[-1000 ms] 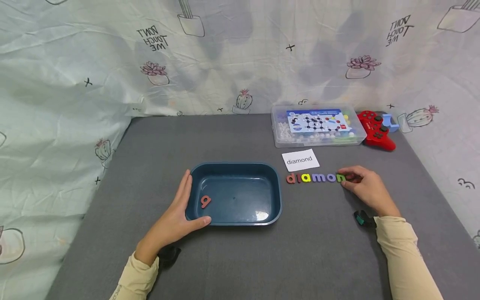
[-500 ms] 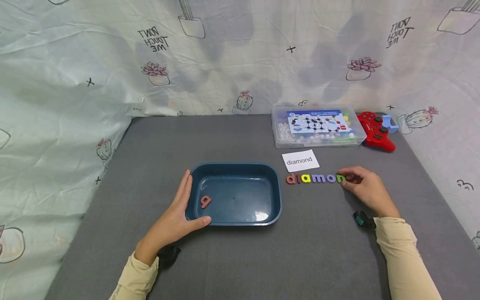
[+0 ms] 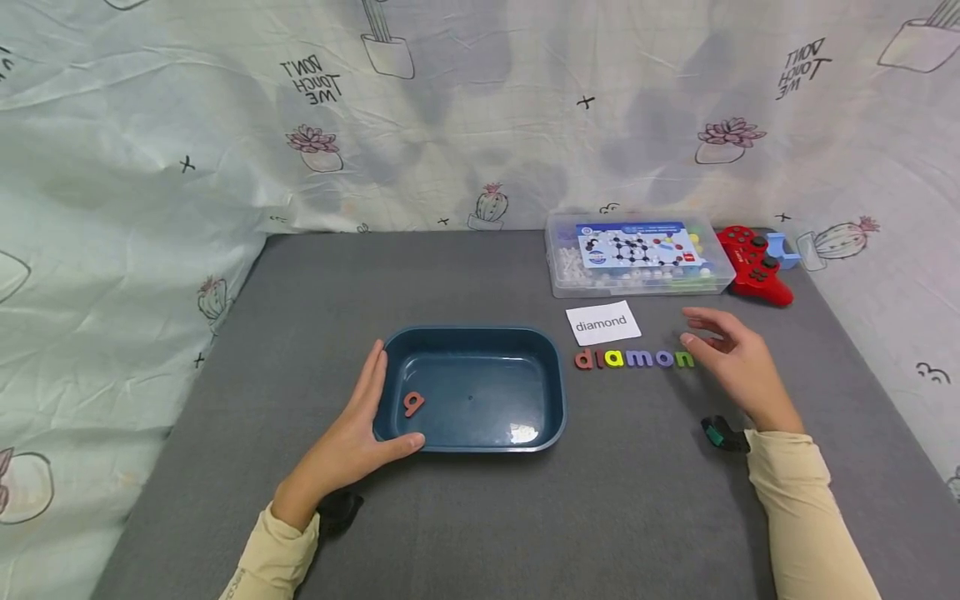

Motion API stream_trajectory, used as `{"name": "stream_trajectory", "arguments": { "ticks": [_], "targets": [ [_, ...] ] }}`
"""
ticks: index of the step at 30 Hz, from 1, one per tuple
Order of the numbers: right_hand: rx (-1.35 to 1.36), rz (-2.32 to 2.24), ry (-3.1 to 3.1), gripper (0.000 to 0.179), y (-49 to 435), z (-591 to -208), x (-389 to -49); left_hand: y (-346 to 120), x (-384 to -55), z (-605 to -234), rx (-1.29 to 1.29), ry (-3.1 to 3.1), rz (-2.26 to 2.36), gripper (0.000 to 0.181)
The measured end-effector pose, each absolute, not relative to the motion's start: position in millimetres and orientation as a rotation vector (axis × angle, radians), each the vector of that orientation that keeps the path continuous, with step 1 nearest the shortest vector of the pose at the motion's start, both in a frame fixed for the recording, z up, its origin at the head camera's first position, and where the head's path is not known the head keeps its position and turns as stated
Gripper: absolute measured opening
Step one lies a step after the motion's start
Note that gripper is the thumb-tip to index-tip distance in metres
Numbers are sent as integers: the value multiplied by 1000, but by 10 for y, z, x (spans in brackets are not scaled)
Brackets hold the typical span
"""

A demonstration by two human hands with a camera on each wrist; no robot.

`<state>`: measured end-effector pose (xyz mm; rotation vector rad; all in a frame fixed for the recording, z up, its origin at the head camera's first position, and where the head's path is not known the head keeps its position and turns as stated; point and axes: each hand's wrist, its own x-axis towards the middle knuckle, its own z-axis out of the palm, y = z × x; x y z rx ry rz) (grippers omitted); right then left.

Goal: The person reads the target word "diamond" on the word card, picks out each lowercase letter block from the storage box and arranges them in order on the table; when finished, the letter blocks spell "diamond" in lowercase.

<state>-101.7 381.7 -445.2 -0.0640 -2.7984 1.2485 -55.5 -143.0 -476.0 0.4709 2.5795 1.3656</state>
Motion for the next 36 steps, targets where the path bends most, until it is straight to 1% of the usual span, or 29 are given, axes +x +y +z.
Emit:
{"name": "stream_trajectory", "arguments": {
  "ticks": [4,11,17,28,36],
  "targets": [
    [0,1392,-2747,59,3625,-4326,-1045,-1432,-556,-4746,483,2579,1367,128],
    [201,1547,-2644,54,3199,-4101,-1096,-1436,-558,-4754,486,2574,1376,128],
    [467,1704,-2541,53,2817,-3937,-1140,-1425,-556,-4755,472,2567,1373,128],
    [913,1803,-2431,57,2238,-3914,-1285,-1422,-543,-4758,456,2568,1373,127],
    [1102,1794,-2408,59,1929,-3956,-1341,-1416,-548,-4760,438,2565,1367,127]
  ]
}}
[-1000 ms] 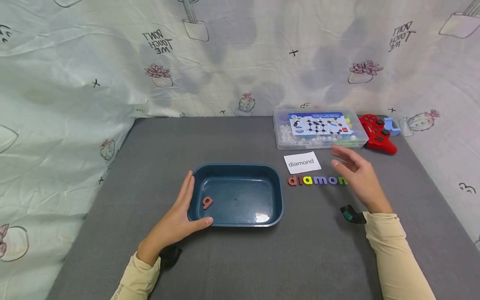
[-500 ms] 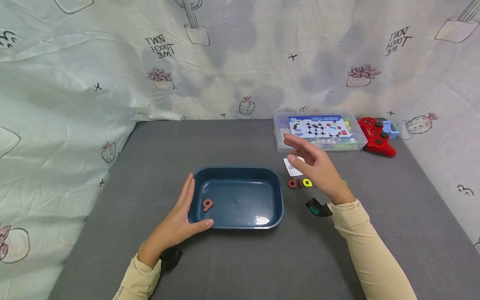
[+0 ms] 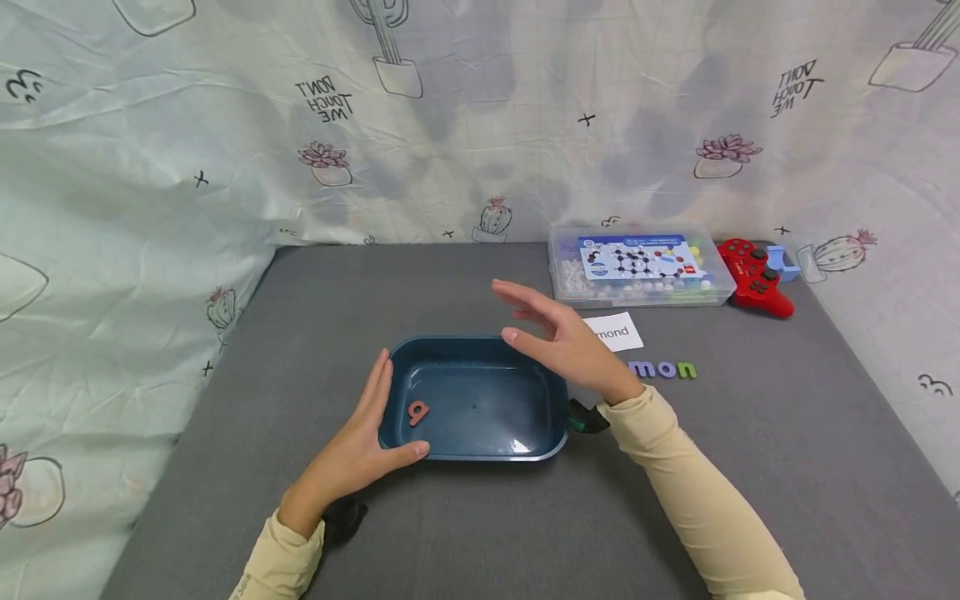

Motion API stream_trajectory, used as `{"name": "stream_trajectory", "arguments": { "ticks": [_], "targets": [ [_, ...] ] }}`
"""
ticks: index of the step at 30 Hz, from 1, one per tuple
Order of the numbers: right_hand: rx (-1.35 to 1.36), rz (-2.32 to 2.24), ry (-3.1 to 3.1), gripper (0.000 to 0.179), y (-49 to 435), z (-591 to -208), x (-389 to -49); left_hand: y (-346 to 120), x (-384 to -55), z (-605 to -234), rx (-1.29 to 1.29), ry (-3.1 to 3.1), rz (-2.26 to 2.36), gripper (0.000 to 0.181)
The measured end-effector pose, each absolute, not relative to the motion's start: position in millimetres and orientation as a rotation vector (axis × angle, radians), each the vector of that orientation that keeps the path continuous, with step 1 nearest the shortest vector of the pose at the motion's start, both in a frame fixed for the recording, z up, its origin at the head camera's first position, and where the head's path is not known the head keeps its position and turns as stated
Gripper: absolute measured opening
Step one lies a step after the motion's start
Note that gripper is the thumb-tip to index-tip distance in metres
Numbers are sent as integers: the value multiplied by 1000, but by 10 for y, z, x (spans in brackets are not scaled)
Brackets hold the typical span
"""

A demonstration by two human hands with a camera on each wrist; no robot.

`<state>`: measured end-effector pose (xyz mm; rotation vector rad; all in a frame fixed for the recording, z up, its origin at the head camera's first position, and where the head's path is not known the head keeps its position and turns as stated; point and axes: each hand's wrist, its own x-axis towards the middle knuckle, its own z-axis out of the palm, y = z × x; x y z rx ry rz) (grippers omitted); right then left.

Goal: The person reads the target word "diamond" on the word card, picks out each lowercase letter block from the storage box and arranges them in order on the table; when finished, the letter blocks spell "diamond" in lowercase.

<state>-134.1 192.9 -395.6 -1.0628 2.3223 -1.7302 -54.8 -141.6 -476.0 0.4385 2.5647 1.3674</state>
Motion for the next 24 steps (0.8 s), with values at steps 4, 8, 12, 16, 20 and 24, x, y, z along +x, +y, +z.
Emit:
{"name": "stream_trajectory", "arguments": {
  "ticks": [4,8,12,16,20,24],
  "targets": [
    [-1061,-1678,2297,61,1780,-3961,-1354,-1416,-554,-4767,451,2563,1378,127],
    [-1053,-1615,2263,61,1643,-3995,-1365,-1418,-558,-4775,459,2557,1388,127],
    [-1083,-1548,2227,60,1504,-4032,-1391,-1429,-572,-4774,456,2552,1385,127],
    [-1124,-1483,2194,59,1387,-4076,-1403,-1426,-566,-4775,462,2550,1388,128],
    [-1144,-1404,2189,57,1280,-4144,-1418,-1429,-565,-4772,480,2550,1403,128],
    [-1137,-1295,2193,55,1190,-4234,-1405,-1433,-563,-4774,485,2547,1401,127]
  ]
}}
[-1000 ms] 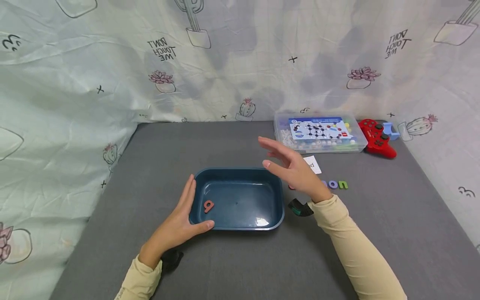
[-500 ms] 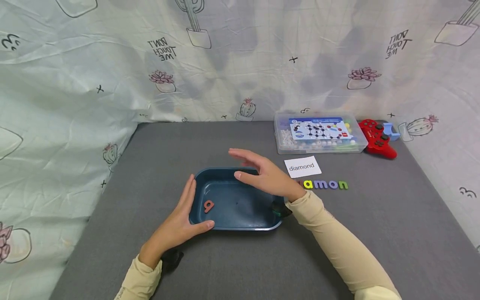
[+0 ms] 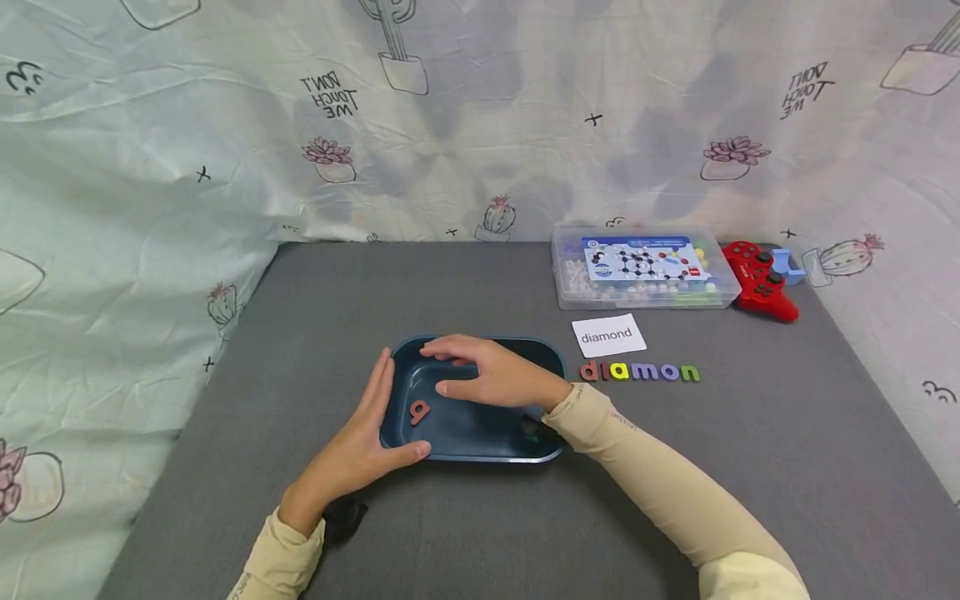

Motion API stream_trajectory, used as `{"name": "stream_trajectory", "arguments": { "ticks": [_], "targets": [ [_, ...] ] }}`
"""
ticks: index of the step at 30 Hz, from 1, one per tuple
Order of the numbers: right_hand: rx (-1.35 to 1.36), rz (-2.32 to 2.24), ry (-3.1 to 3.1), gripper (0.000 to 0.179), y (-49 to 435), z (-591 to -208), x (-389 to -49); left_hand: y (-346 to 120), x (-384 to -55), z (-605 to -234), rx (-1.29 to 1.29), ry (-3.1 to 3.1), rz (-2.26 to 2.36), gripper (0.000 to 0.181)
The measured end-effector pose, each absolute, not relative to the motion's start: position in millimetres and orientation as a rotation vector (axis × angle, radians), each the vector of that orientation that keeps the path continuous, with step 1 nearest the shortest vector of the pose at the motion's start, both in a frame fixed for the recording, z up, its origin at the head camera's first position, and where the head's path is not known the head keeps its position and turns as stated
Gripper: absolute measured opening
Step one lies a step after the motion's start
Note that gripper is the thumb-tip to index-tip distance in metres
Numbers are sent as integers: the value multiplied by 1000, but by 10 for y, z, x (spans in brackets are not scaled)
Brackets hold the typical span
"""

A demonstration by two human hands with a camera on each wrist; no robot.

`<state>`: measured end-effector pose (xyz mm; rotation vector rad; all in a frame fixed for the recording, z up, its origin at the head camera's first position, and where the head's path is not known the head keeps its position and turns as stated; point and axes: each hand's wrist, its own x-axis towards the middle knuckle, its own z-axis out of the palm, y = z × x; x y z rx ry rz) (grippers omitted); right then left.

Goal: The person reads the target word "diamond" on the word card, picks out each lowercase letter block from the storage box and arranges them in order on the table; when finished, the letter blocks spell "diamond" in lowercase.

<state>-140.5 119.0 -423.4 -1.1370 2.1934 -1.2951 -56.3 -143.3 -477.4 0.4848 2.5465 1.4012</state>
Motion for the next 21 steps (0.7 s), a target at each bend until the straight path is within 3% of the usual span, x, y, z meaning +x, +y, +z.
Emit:
{"name": "stream_trajectory", "arguments": {
  "ticks": [21],
  "targets": [
    [-1466,-746,2064,46,919,-4432,-1383,-1472,-577,-4727,528,2534,1389,124]
  ]
}}
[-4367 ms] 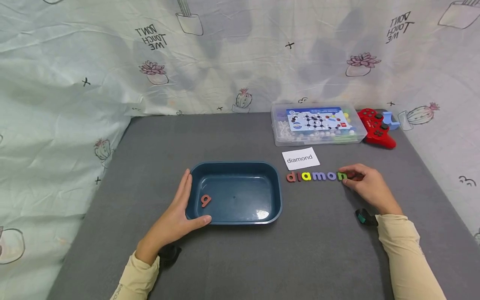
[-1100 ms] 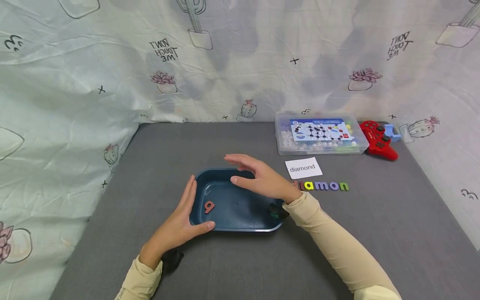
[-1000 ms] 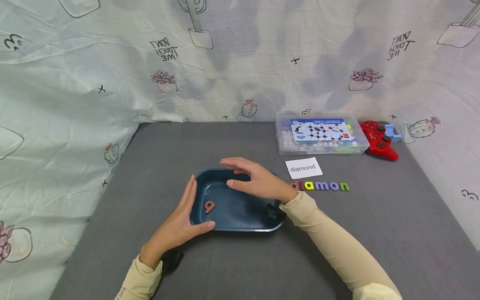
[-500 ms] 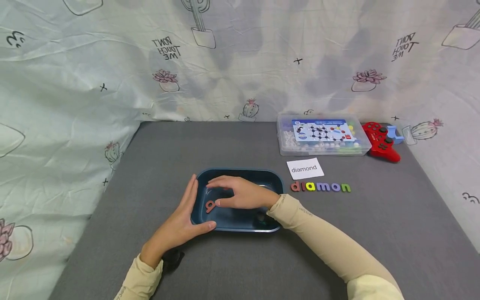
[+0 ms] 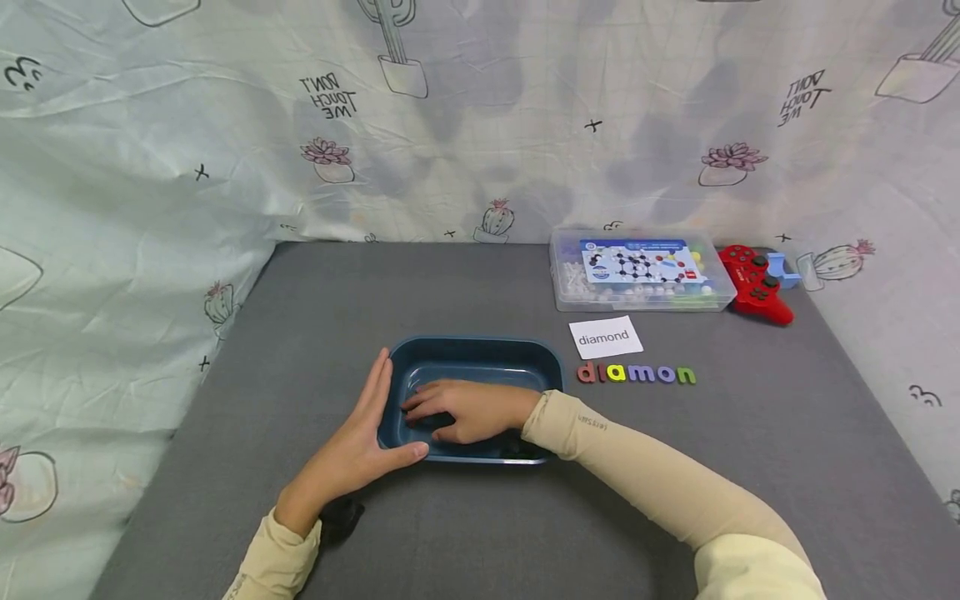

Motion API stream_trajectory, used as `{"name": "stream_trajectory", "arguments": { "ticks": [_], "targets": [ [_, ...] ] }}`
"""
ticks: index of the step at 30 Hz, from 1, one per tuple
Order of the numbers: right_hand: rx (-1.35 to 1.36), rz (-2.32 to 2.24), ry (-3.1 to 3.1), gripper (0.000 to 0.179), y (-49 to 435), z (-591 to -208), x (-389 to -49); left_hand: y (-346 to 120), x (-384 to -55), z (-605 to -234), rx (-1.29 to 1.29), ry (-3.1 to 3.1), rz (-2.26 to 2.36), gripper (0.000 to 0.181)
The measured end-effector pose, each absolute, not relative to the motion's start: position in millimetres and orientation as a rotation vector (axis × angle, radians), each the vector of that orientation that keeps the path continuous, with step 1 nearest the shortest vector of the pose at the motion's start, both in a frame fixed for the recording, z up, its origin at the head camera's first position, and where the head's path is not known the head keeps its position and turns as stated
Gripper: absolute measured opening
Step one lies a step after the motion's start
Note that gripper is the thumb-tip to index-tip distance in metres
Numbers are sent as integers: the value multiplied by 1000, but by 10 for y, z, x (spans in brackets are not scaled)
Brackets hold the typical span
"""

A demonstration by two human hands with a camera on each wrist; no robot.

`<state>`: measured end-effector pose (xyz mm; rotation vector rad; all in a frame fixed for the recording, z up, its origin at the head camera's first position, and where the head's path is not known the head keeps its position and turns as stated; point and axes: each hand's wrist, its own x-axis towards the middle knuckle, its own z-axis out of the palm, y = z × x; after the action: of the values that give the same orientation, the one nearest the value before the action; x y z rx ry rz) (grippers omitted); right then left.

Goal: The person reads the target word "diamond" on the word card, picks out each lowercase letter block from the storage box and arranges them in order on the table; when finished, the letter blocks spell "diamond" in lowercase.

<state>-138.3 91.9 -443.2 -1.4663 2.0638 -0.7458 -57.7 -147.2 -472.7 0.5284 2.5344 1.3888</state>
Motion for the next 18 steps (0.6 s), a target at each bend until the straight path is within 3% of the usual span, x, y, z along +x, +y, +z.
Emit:
{"name": "stream_trajectory", "arguments": {
  "ticks": [13,18],
  "targets": [
    [-1616,-629,2289,11,916,-4442,-1372,-1456,-577,-4734,535,2539,1389,127],
    [-1606,-555,2327,7,909,-4438,-1351,-1457,-573,-4727,533,2547,1389,127]
  ]
}}
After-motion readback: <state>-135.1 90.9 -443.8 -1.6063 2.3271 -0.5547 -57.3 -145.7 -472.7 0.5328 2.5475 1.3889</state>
